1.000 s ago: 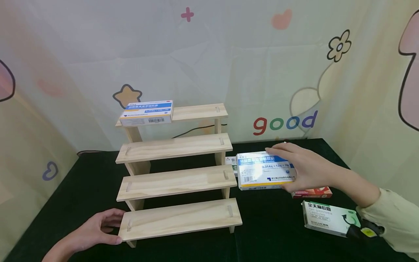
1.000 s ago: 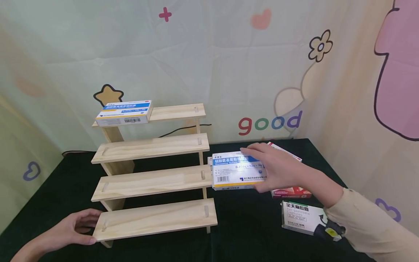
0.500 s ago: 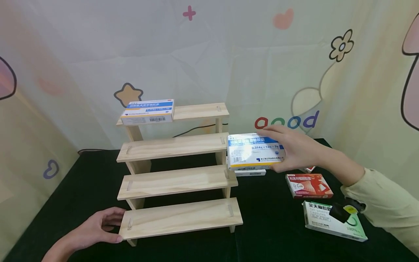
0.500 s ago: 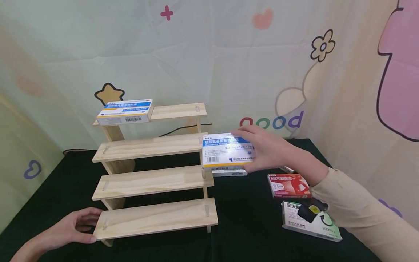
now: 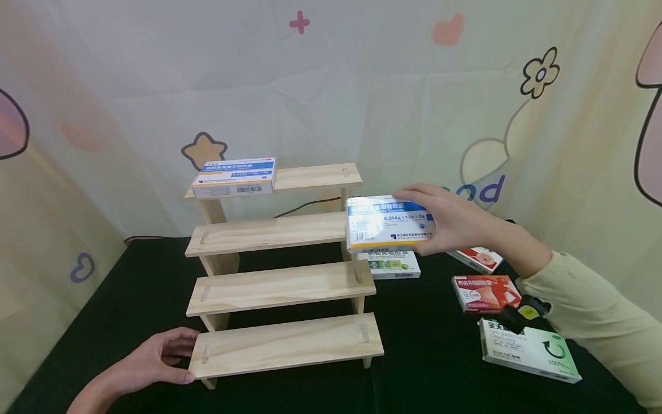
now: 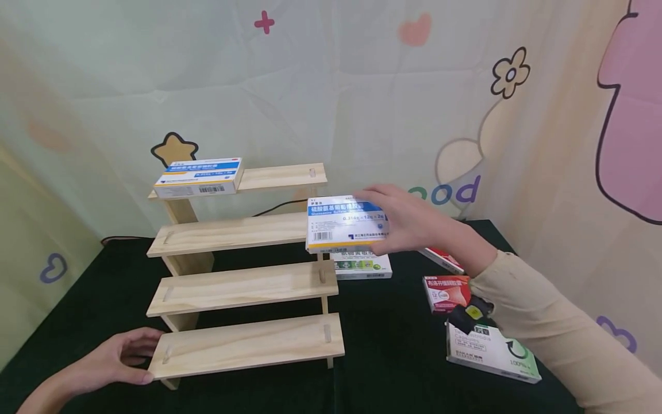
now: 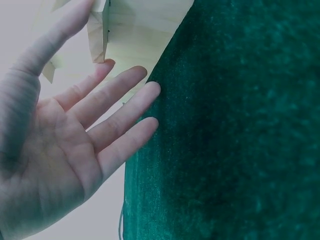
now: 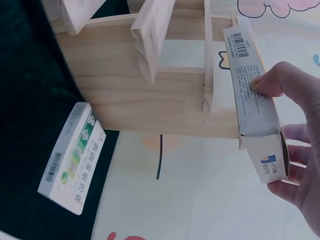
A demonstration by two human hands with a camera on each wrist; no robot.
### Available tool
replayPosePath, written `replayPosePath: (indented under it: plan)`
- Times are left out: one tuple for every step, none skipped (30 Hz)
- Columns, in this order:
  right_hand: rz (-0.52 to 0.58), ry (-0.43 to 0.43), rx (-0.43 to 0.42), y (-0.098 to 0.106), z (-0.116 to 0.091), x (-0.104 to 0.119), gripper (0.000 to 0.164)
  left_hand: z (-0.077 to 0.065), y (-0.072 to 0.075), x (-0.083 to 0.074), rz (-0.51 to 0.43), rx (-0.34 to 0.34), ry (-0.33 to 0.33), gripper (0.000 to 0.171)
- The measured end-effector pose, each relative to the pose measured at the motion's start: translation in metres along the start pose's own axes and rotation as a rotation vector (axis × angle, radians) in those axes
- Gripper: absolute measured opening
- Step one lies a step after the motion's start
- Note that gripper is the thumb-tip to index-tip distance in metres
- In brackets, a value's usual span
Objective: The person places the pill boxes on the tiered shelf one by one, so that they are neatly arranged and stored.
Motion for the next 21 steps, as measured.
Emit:
replayPosePath:
  plan:
    - [0.005,0.009,-0.006,0.0,0.002,0.001,0.077,0.0,0.0,0.0,0.002,0.0,-0.002,0.057]
    - [0.013,0.022,-0.011,0.001,0.004,0.001,0.076,0.001,0.0,-0.001,0.004,-0.001,-0.002,0.057]
    - [0.02,0.035,-0.013,0.001,0.006,0.002,0.076,0.001,0.0,-0.001,0.004,0.0,-0.003,0.057]
    - [0.031,0.047,-0.016,0.003,0.008,0.003,0.076,0.001,-0.001,-0.001,0.004,0.0,-0.005,0.057]
    - [0.035,0.053,-0.019,0.004,0.01,0.004,0.076,0.001,-0.001,-0.002,0.007,0.001,-0.007,0.057]
    - [0.037,0.057,-0.022,0.005,0.012,0.005,0.076,0.001,-0.001,-0.002,0.008,0.001,-0.008,0.057]
    - [0.037,0.061,-0.021,0.006,0.014,0.006,0.076,0.002,-0.001,-0.003,0.007,0.002,-0.009,0.056]
    - [0.038,0.059,-0.018,0.008,0.016,0.007,0.076,0.002,-0.001,-0.003,0.006,0.002,-0.008,0.056]
    - [0.037,0.057,-0.012,0.01,0.019,0.008,0.076,0.002,-0.001,-0.004,0.003,0.004,-0.007,0.056]
    - [0.037,0.057,-0.006,0.012,0.021,0.009,0.076,0.002,-0.001,-0.004,0.002,0.005,-0.007,0.057]
    - [0.033,0.052,-0.003,0.014,0.024,0.01,0.077,0.002,-0.002,-0.004,0.003,0.006,-0.005,0.056]
    - [0.034,0.051,-0.001,0.016,0.027,0.011,0.077,0.002,-0.002,-0.004,0.001,0.006,-0.002,0.056]
    - [0.034,0.048,0.002,0.019,0.03,0.012,0.077,0.002,-0.002,-0.005,0.001,0.007,0.0,0.056]
    - [0.03,0.044,0.002,0.021,0.033,0.013,0.077,0.002,-0.002,-0.005,0.0,0.007,0.001,0.056]
    - [0.03,0.043,0.001,0.023,0.037,0.014,0.078,0.002,-0.002,-0.005,0.002,0.006,0.001,0.057]
    - [0.03,0.041,-0.002,0.025,0.04,0.016,0.078,0.001,-0.002,-0.005,0.007,0.004,0.001,0.057]
    - [0.028,0.038,-0.006,0.026,0.043,0.017,0.078,0.001,-0.002,-0.005,0.011,0.003,0.002,0.056]
    - [0.03,0.038,-0.006,0.028,0.046,0.018,0.078,0.0,-0.001,-0.005,0.014,0.001,0.001,0.057]
    - [0.028,0.037,-0.006,0.028,0.049,0.019,0.078,0.0,-0.001,-0.005,0.019,0.001,0.0,0.057]
    - [0.028,0.038,-0.005,0.029,0.051,0.02,0.078,0.0,-0.001,-0.005,0.024,-0.001,0.004,0.057]
    - [0.029,0.038,-0.004,0.029,0.053,0.02,0.078,-0.001,-0.001,-0.005,0.029,-0.002,0.003,0.057]
Point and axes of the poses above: each hand's wrist, its own z-axis towards the middle knuckle, its own y-axis out of the back of the hand, x = y × z, the point moved 2 cm from there along z, towards the middle knuckle, and after that the axes turned 9 degrees about -y, right-handed, at the moved point
